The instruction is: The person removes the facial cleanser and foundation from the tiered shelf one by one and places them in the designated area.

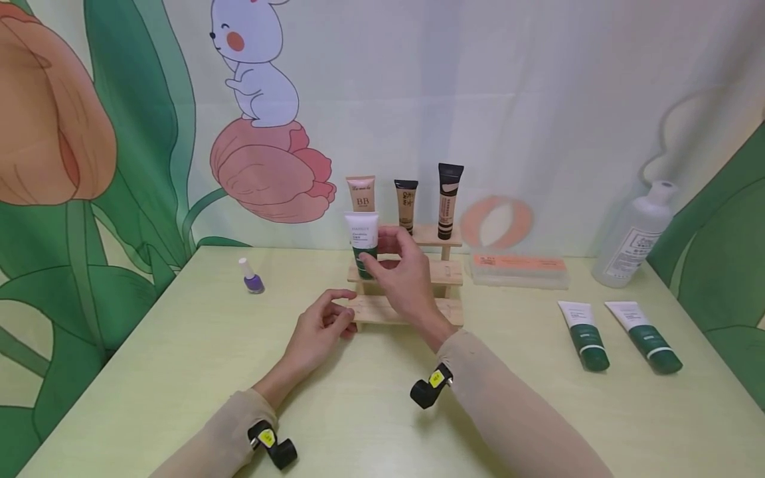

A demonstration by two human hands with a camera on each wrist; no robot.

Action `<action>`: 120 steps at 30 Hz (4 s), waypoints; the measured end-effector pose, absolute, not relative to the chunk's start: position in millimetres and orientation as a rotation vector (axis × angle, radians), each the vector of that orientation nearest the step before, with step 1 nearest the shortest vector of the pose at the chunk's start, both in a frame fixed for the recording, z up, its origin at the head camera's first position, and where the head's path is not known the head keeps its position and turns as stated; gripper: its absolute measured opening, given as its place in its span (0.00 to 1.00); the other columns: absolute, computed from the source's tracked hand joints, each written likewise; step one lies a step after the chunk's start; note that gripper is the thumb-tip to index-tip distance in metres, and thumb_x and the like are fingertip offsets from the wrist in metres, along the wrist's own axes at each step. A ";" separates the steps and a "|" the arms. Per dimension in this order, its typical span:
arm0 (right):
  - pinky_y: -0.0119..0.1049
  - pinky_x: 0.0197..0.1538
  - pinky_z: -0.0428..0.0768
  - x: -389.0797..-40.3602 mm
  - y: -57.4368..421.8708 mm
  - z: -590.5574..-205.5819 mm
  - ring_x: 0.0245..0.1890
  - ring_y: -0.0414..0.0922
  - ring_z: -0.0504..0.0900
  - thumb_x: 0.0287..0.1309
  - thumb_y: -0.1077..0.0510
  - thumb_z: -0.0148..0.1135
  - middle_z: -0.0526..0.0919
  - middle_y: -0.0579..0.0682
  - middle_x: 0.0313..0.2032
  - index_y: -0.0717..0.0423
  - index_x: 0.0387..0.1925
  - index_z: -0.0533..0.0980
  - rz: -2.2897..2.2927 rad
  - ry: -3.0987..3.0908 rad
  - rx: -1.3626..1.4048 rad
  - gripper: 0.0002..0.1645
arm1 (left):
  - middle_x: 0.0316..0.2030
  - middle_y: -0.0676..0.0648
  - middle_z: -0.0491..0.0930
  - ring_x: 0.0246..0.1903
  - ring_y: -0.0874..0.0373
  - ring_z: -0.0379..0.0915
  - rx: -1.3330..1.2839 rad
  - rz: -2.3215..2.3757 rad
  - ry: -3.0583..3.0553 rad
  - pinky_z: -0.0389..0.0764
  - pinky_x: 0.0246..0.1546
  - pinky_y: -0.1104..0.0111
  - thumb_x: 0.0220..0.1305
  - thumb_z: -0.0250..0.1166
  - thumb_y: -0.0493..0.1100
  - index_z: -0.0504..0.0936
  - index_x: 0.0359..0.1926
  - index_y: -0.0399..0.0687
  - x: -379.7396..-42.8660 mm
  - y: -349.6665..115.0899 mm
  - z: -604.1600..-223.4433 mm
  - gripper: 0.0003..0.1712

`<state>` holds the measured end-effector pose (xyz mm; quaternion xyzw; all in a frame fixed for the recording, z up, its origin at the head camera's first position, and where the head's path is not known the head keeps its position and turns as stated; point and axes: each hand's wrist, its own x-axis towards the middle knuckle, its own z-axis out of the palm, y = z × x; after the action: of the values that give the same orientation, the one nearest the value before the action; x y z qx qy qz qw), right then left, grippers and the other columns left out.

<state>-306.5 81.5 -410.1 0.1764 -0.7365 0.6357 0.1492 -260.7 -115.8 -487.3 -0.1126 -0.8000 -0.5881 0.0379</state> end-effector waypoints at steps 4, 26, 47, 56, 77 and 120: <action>0.53 0.61 0.85 -301.3 87.1 -402.6 0.57 0.49 0.85 0.72 0.61 0.77 0.85 0.53 0.59 0.56 0.66 0.76 1.814 -2.113 0.495 0.27 | 0.39 0.45 0.91 0.35 0.55 0.87 -0.338 -1.800 -2.460 0.87 0.40 0.70 0.83 0.65 0.39 0.82 0.67 0.52 -260.2 -116.4 -485.7 0.17; 0.32 0.53 0.87 -286.2 152.3 -378.1 0.52 0.47 0.87 0.70 0.68 0.75 0.86 0.54 0.55 0.64 0.65 0.76 1.717 -1.986 0.467 0.26 | 0.39 0.44 0.90 0.35 0.55 0.88 -0.347 -1.813 -2.446 0.89 0.40 0.68 0.83 0.64 0.38 0.82 0.67 0.51 -259.9 -116.2 -486.5 0.17; 0.27 0.53 0.86 -274.7 207.3 -378.3 0.51 0.44 0.86 0.71 0.66 0.74 0.85 0.44 0.52 0.56 0.64 0.80 1.613 -1.941 0.301 0.24 | 0.40 0.44 0.90 0.36 0.53 0.89 -0.347 -1.820 -2.445 0.91 0.42 0.64 0.84 0.64 0.39 0.83 0.67 0.54 -260.6 -117.8 -488.9 0.17; 0.27 0.52 0.84 -269.8 228.9 -385.6 0.53 0.43 0.85 0.71 0.66 0.74 0.84 0.42 0.53 0.54 0.67 0.79 1.582 -1.959 0.204 0.26 | 0.40 0.45 0.90 0.35 0.54 0.89 -0.348 -1.808 -2.450 0.90 0.41 0.65 0.84 0.64 0.40 0.83 0.67 0.53 -259.5 -116.5 -486.9 0.17; 0.21 0.51 0.83 -258.2 256.5 -421.3 0.51 0.39 0.84 0.71 0.63 0.76 0.81 0.41 0.51 0.58 0.67 0.77 1.544 -2.097 0.009 0.27 | 0.39 0.45 0.90 0.35 0.53 0.88 -0.324 -1.811 -2.455 0.90 0.41 0.64 0.83 0.65 0.40 0.83 0.67 0.55 -260.4 -116.6 -487.3 0.17; 0.17 0.42 0.77 -233.4 272.3 -473.4 0.45 0.43 0.77 0.71 0.45 0.78 0.81 0.55 0.50 0.61 0.65 0.76 1.344 -2.440 -0.220 0.34 | 0.40 0.44 0.90 0.35 0.53 0.88 -0.319 -1.839 -2.444 0.90 0.41 0.66 0.83 0.65 0.39 0.83 0.67 0.53 -259.8 -116.0 -487.3 0.17</action>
<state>-233.4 272.3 -473.4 -0.0775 -0.8601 0.4737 0.1728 -259.8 -116.0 -487.3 -0.1038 -0.7943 -0.5977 0.0329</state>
